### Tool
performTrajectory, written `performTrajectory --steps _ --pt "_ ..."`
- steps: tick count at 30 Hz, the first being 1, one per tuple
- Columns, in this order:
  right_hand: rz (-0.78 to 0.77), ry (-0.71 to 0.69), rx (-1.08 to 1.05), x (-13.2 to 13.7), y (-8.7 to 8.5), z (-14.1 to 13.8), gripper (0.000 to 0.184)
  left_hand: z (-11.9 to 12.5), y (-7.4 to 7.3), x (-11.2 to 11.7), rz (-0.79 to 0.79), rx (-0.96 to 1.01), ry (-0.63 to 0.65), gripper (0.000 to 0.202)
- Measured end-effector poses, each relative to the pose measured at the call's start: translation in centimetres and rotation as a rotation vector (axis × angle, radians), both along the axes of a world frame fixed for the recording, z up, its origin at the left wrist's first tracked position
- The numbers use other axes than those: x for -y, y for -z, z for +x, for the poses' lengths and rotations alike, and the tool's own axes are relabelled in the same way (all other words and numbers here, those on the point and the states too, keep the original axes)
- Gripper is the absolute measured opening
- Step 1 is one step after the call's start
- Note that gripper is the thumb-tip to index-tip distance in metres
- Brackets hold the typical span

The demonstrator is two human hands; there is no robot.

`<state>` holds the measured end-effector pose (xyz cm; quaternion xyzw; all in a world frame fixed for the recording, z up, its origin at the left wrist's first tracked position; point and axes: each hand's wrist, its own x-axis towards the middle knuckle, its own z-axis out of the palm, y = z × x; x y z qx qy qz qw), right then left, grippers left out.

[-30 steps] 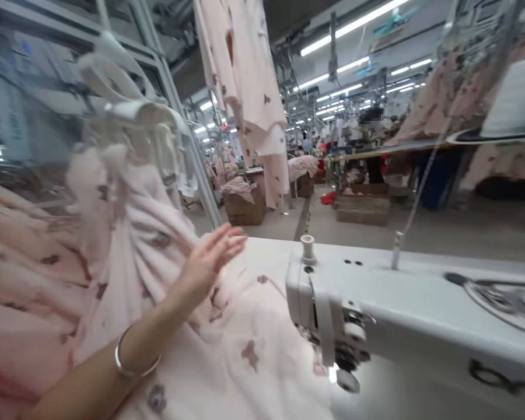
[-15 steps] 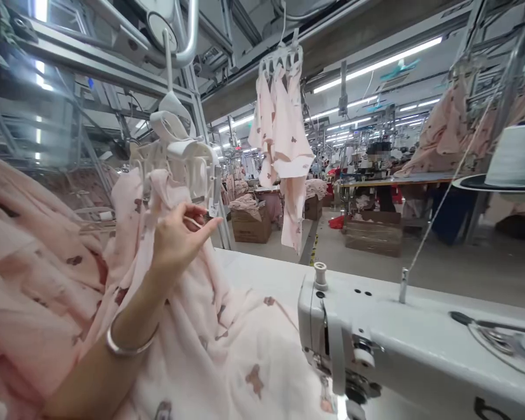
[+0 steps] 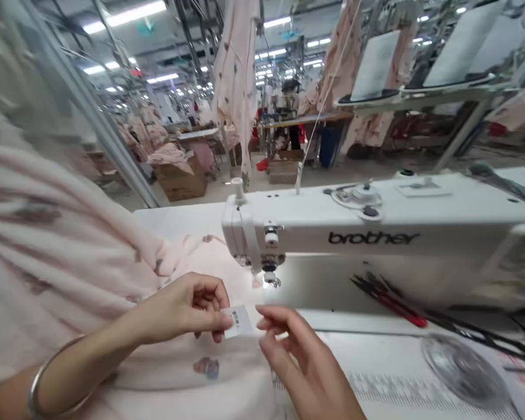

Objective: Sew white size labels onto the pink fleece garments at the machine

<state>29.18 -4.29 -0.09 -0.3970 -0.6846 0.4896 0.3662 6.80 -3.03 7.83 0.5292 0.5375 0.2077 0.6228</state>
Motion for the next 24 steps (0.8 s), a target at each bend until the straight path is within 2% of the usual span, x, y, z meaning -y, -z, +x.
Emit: performTrajectory --steps 2,4,9,15,18,21,23,24 --pt "-0.173 -0.051 -0.075 -0.8 -1.7 -1.0 0.031 0.2 1.5 -0.2 -0.052 0.038 0.013 0.023" --pt "-0.240 -0.047 -0.107 -1.1 -2.3 -2.0 0.032 0.1 2.3 -0.5 -0.059 0.059 0.010 0.023" --pt "-0.263 0.025 -0.117 -0.9 -1.1 -3.1 0.028 -0.2 2.7 -0.6 -0.065 0.085 -0.046 0.023" --pt "-0.173 0.083 -0.027 -1.7 -0.3 -2.6 0.031 0.5 3.4 -0.9 -0.102 0.121 -0.108 0.024" --pt "-0.024 0.129 0.079 -1.9 0.9 -2.0 0.025 0.2 4.3 -2.0 -0.013 0.023 -0.148 0.025" --pt "0.351 0.162 0.270 -1.3 3.2 -1.5 0.016 -0.7 5.8 -3.4 0.058 -0.195 -0.137 0.025" --pt "0.565 0.138 0.424 -0.5 4.7 -1.5 0.024 -1.0 6.7 -4.1 0.057 -0.311 -0.104 0.025" --pt "0.623 0.115 0.494 -0.1 5.4 -1.6 0.027 -1.0 6.9 -4.3 0.066 -0.345 -0.090 0.025"
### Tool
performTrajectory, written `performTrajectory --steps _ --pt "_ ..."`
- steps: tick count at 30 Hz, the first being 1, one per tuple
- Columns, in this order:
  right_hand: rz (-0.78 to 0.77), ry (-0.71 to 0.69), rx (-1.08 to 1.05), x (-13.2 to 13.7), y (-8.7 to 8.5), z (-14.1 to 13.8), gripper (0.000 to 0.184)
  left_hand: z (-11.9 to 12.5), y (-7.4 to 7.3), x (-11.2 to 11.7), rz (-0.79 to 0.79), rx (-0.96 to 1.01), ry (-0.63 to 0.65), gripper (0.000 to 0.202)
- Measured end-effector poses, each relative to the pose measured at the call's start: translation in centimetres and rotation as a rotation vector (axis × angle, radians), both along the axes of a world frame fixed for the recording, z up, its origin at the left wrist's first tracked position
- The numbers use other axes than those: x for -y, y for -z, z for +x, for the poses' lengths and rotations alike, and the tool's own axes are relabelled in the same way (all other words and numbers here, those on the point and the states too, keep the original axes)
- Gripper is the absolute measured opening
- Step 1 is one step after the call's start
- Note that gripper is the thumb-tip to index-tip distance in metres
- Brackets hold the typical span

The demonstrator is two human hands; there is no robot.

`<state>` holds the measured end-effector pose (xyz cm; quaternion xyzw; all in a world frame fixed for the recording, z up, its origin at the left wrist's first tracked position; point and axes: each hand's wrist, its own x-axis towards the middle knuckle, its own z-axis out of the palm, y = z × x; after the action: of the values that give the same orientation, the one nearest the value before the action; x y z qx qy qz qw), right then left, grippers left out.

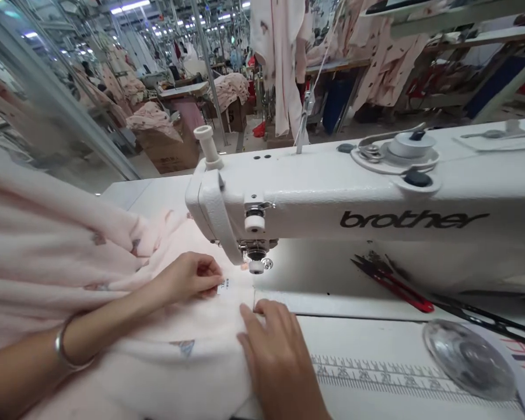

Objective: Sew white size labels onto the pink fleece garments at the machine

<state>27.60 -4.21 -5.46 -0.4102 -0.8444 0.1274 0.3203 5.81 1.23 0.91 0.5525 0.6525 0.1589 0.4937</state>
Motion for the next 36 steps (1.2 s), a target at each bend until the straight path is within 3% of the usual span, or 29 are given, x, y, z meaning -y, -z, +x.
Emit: performTrajectory --steps 2,5,9,14,21,36 --pt "0.005 -0.026 0.091 0.5 0.7 -0.2 0.028 0.5 -0.1 -0.2 0.058 -0.035 0.023 0.023" --pt "-0.070 -0.019 0.037 0.4 0.7 -0.5 0.021 1.7 -0.7 -0.5 0.131 -0.058 0.043 0.018" --pt "-0.063 0.106 -0.039 -0.5 0.3 -0.9 0.017 2.6 0.1 -1.0 0.053 -0.055 0.060 0.018" --pt "0.006 0.039 -0.004 -0.9 0.8 -1.0 0.030 2.3 1.5 -0.8 0.017 -0.093 0.033 0.022" --pt "0.105 -0.003 -0.071 -0.7 1.0 -0.9 0.036 2.0 1.4 -0.9 0.001 -0.052 0.034 0.021" --pt "0.088 -0.007 -0.039 -0.6 1.2 -0.9 0.036 2.0 2.0 -0.7 0.038 -0.073 0.052 0.019"
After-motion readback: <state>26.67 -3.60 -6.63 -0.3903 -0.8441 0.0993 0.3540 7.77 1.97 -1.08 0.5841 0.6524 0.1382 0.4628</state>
